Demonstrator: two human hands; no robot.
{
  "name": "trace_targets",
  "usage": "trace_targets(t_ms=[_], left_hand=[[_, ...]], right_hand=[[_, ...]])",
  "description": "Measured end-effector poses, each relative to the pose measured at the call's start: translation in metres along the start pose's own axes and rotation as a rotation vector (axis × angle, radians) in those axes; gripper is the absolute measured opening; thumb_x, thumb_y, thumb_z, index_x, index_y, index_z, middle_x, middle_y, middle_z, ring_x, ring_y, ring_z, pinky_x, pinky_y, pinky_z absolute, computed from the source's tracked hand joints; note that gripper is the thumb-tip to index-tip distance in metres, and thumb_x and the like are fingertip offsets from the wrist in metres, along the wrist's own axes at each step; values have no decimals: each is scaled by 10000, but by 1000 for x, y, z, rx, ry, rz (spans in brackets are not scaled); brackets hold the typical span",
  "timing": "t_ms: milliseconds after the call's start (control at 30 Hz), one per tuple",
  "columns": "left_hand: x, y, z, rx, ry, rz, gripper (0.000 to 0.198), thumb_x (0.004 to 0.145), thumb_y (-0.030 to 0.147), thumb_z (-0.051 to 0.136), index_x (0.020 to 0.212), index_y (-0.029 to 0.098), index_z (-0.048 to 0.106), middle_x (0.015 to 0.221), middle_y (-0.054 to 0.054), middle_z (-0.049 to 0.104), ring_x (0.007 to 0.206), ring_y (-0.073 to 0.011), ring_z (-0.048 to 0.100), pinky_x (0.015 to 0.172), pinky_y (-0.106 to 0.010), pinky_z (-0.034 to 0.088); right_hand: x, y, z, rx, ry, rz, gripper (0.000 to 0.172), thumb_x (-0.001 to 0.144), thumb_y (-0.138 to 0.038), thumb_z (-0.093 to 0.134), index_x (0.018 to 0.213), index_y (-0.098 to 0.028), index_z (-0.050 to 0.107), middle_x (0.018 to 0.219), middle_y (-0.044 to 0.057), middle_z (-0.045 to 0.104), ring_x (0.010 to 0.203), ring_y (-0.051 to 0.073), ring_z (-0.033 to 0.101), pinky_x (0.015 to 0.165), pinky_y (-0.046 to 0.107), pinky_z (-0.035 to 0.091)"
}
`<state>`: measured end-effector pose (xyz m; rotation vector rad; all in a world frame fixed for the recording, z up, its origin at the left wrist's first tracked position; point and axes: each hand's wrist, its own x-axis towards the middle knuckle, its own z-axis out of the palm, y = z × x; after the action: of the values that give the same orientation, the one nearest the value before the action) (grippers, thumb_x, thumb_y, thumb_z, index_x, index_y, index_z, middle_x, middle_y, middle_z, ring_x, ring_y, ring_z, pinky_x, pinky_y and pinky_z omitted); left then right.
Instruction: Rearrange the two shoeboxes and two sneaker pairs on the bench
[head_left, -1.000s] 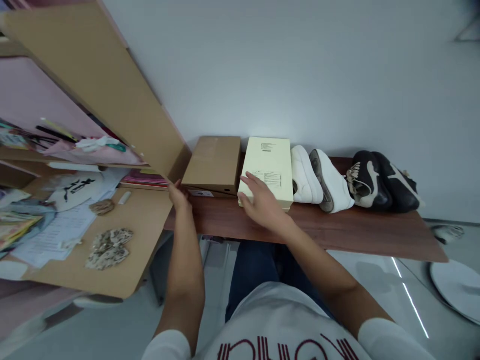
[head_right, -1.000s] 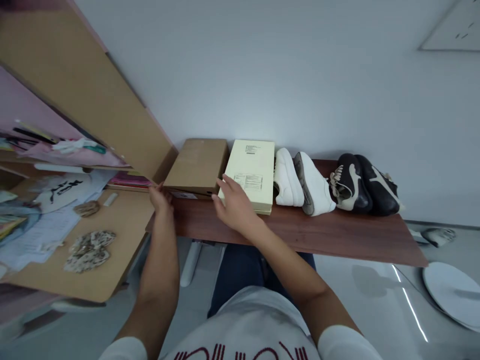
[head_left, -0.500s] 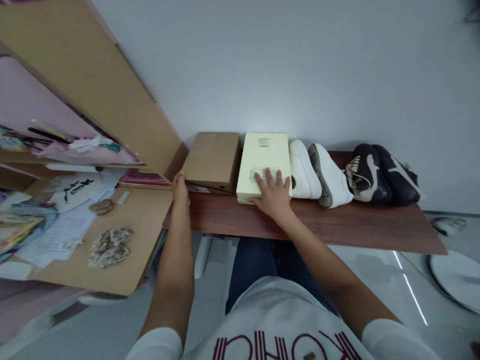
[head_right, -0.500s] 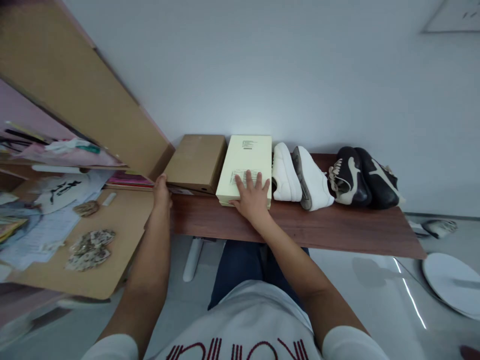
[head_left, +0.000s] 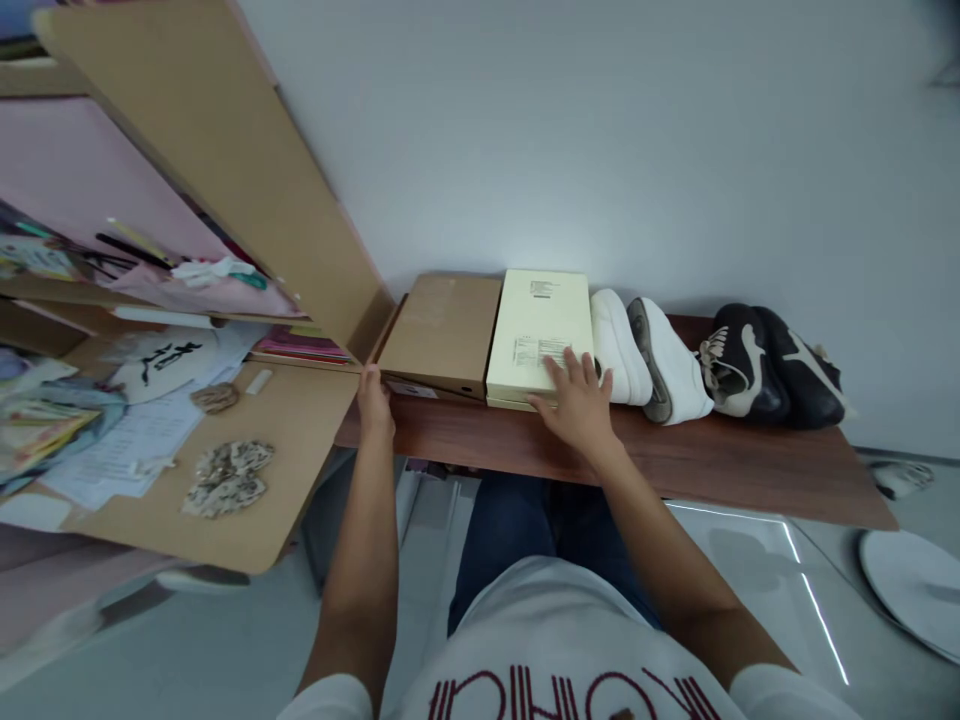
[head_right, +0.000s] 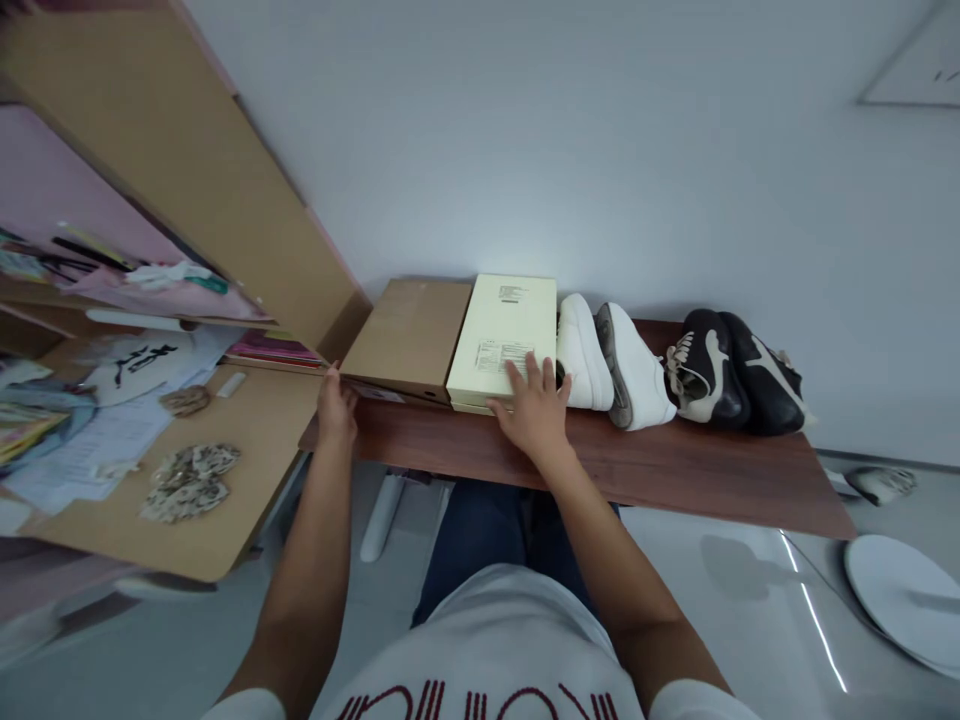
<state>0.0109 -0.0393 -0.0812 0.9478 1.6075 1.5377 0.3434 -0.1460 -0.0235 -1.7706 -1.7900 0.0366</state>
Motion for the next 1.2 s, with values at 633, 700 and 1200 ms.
trace_targets(t_ms=[633, 700, 1200], left_hand=[[32, -2, 6, -58, -6, -6, 374, 877, 503, 544, 973, 179, 705, 1158, -89, 737, 1233, -263, 621, 1141, -399, 434], [34, -1, 4, -88, 6, 2, 396, 873, 503, 552, 1003, 163, 709, 1193, -104, 730, 1256, -261, 608, 1152, -389, 417], [52, 59, -25, -147, -219, -72, 640, 872, 706, 516, 1341, 286, 631, 1480, -105, 578, 1440, -288, 466, 1216, -475, 284]], right_hand=[[10, -119, 79, 606, -226, 129, 673, 979, -379, 410, 1591, -125, 295, 1671, 202, 234, 1430, 342, 471, 1078, 528, 512], [12, -118, 79, 654, -239, 129, 687, 972, -384, 425, 1600, -148, 278, 1674, 192, 227, 1408, 331, 496, 1055, 517, 534], [62, -121, 57, 931, -198, 419, 804, 895, -573, 570, 1576, -229, 314, 1629, 108, 379, 1528, 294, 319, 1262, 537, 234]])
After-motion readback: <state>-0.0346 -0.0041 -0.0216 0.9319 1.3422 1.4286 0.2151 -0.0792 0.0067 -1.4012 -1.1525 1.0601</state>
